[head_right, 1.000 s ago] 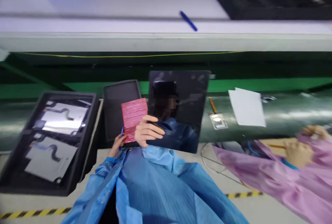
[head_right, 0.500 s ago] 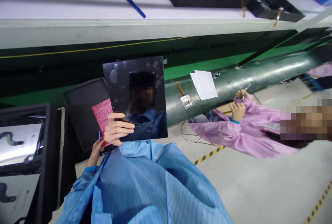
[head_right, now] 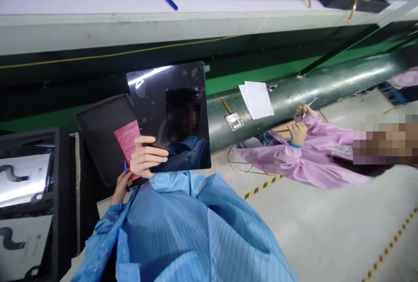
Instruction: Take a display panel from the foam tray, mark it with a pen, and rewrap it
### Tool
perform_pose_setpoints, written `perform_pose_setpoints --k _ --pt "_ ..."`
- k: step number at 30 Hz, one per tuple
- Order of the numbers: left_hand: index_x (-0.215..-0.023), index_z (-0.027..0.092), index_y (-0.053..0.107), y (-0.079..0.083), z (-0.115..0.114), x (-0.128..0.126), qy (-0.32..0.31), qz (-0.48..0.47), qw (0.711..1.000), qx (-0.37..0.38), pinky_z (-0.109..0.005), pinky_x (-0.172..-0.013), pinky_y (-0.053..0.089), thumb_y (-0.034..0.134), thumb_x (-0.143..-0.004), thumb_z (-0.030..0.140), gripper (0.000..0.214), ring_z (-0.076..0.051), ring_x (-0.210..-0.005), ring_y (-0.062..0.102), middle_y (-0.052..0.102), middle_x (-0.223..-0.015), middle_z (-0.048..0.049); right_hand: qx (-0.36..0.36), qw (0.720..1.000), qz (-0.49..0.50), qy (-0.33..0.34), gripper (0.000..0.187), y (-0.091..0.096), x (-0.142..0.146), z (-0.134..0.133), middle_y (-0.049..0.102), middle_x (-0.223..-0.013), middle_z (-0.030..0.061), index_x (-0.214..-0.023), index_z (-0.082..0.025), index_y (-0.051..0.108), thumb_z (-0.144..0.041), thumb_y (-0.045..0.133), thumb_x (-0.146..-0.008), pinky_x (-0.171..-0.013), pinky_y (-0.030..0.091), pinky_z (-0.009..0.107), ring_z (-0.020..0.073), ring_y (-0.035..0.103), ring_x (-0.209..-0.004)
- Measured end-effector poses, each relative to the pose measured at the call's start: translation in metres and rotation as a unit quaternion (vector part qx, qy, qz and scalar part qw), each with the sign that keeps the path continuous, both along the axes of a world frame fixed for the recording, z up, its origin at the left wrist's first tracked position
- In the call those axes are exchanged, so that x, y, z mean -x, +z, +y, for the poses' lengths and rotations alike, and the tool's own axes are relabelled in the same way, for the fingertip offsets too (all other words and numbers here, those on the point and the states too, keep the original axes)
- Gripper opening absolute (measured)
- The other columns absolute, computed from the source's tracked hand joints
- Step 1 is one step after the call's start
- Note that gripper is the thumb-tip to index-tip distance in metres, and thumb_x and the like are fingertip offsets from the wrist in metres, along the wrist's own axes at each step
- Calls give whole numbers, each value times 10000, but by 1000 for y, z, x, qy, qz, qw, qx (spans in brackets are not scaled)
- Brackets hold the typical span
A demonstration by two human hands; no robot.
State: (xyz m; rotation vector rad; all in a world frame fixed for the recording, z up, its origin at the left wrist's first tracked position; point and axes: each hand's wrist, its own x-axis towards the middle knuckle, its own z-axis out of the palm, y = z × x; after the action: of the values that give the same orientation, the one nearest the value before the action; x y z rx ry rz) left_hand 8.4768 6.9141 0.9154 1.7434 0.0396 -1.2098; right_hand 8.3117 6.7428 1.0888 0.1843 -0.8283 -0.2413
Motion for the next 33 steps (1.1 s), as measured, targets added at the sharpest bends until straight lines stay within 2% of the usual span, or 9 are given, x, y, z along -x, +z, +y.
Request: perform_pose_setpoints --k 2,3,6,9,15,20,28,30,33 --pt "-884 155 556 -1 0 -1 -5 -1 1000 -4 -151 -374 154 857 -386 395 629 -16 -363 240 339 -454 131 -239 961 -96 -99 125 0 -23 22 639 -573 -183 -1029 -258 562 -364 495 -1042 -418 367 23 -11 543 -375" --pt "-869 158 549 -2 0 -2 -8 -2 1000 -5 -149 -373 157 858 -387 398 621 -15 -365 242 345 -457 129 -325 932 -63 -146 186 1 -32 30 630 -563 -183 -1024 -249 556 -421 485 -1040 -412 345 11 -20 524 -360" --pt "-827 163 520 -2 2 -4 -16 -3 1000 -5 -146 -372 162 862 -391 407 605 -11 -376 254 357 -479 123 -426 868 172 -189 392 5 -43 41 534 -468 -184 -969 -216 532 -555 355 -1053 -377 257 -6 -35 383 -267" --pt "-795 162 502 -2 2 -5 -21 -5 1000 0 -148 -371 169 865 -394 410 595 -5 -385 263 363 -506 120 -427 850 271 -144 409 11 -34 36 507 -451 -182 -994 -203 521 -509 266 -1088 -355 221 -16 -38 325 -237" --pt "-796 171 499 -5 3 -4 -11 -11 1000 -2 -157 -383 160 863 -412 396 575 -12 -380 258 354 -492 121 -465 868 155 -78 252 20 -22 31 588 -506 -188 -1076 -215 508 -413 353 -1092 -355 279 -37 -31 468 -294" --pt "-811 168 511 -4 2 -2 -4 -8 1000 -1 -157 -404 146 858 -427 381 560 -10 -387 247 356 -487 120 -479 863 133 -94 178 18 -24 34 587 -497 -206 -1039 -198 507 -337 402 -1073 -377 275 -61 -40 502 -318" --pt "-834 164 513 -4 1 -3 -10 -10 1000 -3 -161 -382 152 838 -441 388 557 -15 -366 249 353 -467 124 -428 758 460 -176 230 30 -18 37 513 -493 -215 -860 -118 474 -207 372 -1046 -476 71 -121 -137 351 -295" --pt "-829 166 507 -6 2 -4 -8 -11 1000 -4 -158 -386 148 838 -452 379 545 -15 -367 251 352 -469 125 -423 766 452 -174 269 35 -22 39 501 -482 -212 -844 -122 462 -220 331 -1057 -466 81 -117 -130 336 -285" --pt "-828 163 514 -7 3 -4 -8 -12 1000 -2 -156 -393 144 854 -455 380 549 -15 -371 262 363 -475 119 -421 825 333 -179 321 31 -27 38 506 -465 -203 -865 -161 473 -326 305 -1084 -400 189 -82 -79 364 -271"
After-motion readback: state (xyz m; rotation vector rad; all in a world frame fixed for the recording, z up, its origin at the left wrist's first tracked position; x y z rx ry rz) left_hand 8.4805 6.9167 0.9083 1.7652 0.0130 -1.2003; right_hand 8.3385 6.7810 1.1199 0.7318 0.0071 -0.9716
